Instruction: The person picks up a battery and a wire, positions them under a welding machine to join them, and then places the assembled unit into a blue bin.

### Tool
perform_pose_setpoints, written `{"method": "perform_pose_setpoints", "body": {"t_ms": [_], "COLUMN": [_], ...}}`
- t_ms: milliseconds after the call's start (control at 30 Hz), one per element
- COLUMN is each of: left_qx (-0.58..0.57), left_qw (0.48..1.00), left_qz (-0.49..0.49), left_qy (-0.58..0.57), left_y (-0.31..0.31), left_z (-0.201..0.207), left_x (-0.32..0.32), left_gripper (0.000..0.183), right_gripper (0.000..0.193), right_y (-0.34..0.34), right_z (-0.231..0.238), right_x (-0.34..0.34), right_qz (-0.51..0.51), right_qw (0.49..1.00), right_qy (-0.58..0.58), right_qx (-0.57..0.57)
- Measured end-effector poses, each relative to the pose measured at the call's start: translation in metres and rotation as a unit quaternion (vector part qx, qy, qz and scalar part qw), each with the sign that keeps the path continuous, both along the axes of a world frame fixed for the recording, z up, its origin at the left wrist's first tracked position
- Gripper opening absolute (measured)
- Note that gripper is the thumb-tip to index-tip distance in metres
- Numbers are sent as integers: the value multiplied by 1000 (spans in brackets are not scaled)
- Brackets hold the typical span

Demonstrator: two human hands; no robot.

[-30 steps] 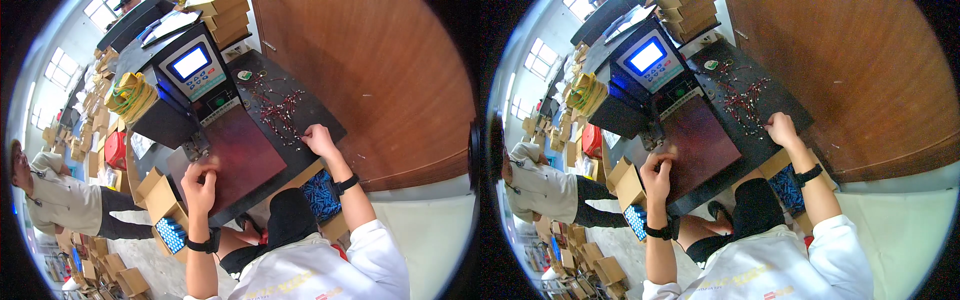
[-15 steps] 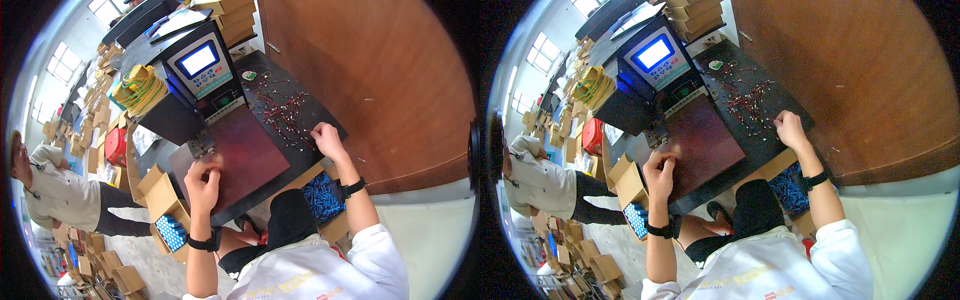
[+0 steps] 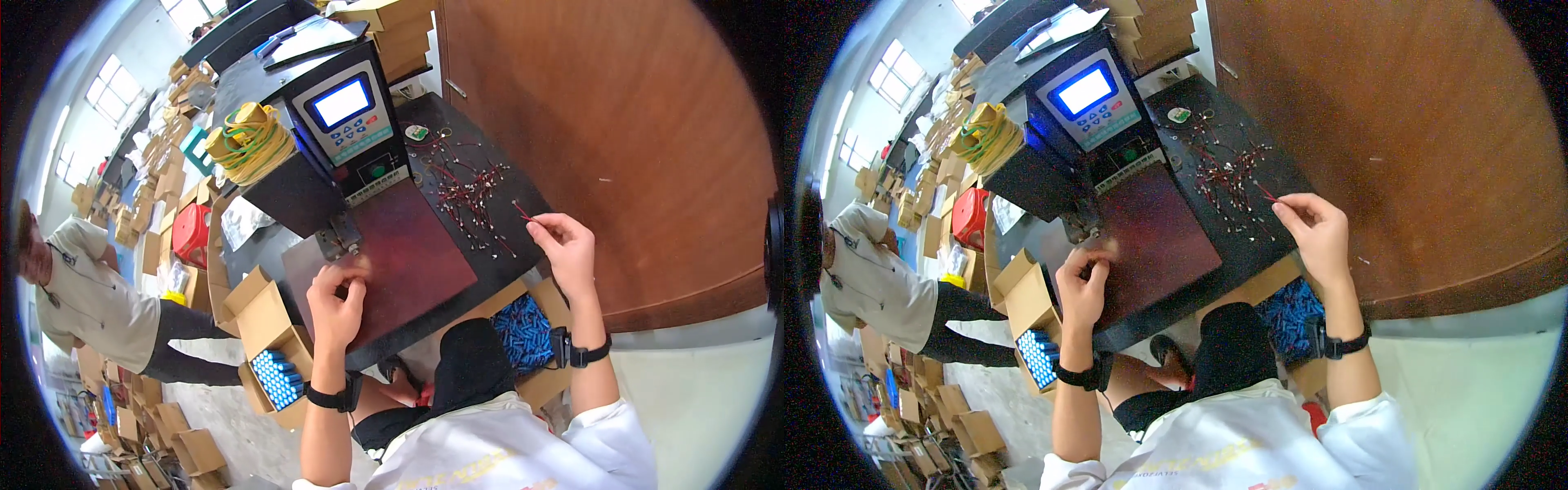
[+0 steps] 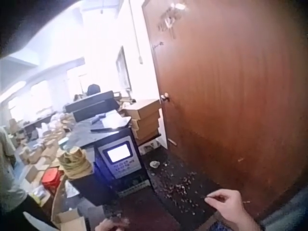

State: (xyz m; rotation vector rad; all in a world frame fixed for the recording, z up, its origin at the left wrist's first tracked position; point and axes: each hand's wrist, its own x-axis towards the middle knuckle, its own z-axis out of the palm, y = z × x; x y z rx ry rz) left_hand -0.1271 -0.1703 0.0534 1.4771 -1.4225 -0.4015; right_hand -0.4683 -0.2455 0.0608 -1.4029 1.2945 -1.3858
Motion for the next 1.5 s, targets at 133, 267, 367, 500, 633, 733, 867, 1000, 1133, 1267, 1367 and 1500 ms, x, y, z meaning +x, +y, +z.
{"method": "perform_pose_setpoints", "body": {"t_ms": [133, 267, 367, 500, 633, 733, 867, 1000, 1133, 1267, 1367, 1500], "left_qx": [-2, -14, -52, 20, 94, 97, 122, 126, 108, 118, 148, 57], "left_qw": [1000, 999, 995, 996, 942, 932, 919, 882, 847, 882, 871, 935], "left_qz": [5, 7, 5, -71, -200, -211, -182, -139, -106, -54, -36, -30], "left_qy": [2, -32, -85, 49, 253, 278, 328, 432, 509, 453, 468, 348], "left_y": [0, -1, 4, 25, 39, 41, 51, 60, 68, 80, 90, 103], "left_z": [1, -3, 3, 33, 65, 70, 68, 78, 74, 58, 52, 43], "left_x": [-3, -2, -5, -47, -88, -96, -97, -97, -99, -91, -83, -64], "left_gripper": [12, 11, 11, 17, 19, 18, 18, 15, 13, 15, 18, 16], "right_gripper": [10, 11, 11, 12, 12, 12, 11, 10, 8, 9, 10, 7], "right_y": [26, 50, 65, 83, 94, 98, 102, 110, 114, 114, 111, 98], "right_z": [18, 35, 38, 39, 38, 33, 32, 35, 24, 25, 27, 26], "right_x": [4, 16, 27, 41, 55, 62, 69, 85, 95, 106, 117, 121], "right_qz": [19, 41, 72, 109, 145, 174, 184, 159, 140, 127, 129, 121], "right_qw": [999, 995, 985, 981, 971, 965, 961, 948, 935, 930, 938, 976], "right_qy": [-48, -90, -149, -145, -171, -168, -178, -249, -312, -330, -304, -171], "right_qx": [-2, -1, 45, 62, 86, 104, 102, 121, 96, 102, 100, 58]}}
